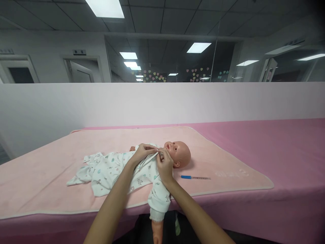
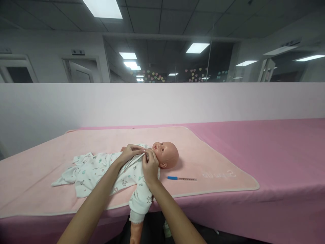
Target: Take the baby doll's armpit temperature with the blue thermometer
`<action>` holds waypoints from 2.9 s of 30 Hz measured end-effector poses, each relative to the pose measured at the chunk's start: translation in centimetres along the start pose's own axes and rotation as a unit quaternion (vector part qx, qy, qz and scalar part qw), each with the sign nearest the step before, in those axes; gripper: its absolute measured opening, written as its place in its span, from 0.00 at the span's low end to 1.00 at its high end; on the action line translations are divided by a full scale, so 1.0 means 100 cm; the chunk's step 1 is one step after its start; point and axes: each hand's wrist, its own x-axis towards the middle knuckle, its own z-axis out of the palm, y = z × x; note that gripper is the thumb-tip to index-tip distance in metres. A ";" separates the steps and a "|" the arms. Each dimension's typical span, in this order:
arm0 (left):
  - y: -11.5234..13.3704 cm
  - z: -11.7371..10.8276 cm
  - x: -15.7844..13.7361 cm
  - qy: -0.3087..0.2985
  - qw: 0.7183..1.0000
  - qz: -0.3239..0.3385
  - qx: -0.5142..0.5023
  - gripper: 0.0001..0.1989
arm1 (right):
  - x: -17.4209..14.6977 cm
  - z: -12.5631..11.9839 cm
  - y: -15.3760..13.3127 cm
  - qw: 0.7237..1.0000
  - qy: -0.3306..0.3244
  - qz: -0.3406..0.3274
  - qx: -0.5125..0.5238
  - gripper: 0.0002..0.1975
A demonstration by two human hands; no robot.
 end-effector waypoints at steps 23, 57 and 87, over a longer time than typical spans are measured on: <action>0.000 -0.009 -0.002 -0.070 0.988 0.028 0.136 0.17 | -0.002 0.002 0.006 0.999 0.024 0.035 0.011 0.07; -0.005 -0.008 0.000 -0.063 0.998 0.007 0.012 0.08 | -0.002 0.002 0.007 0.998 -0.009 -0.037 -0.042 0.07; -0.010 -0.027 -0.050 0.128 0.979 0.057 0.149 0.13 | -0.006 0.022 -0.011 0.966 -0.151 -0.142 -0.156 0.06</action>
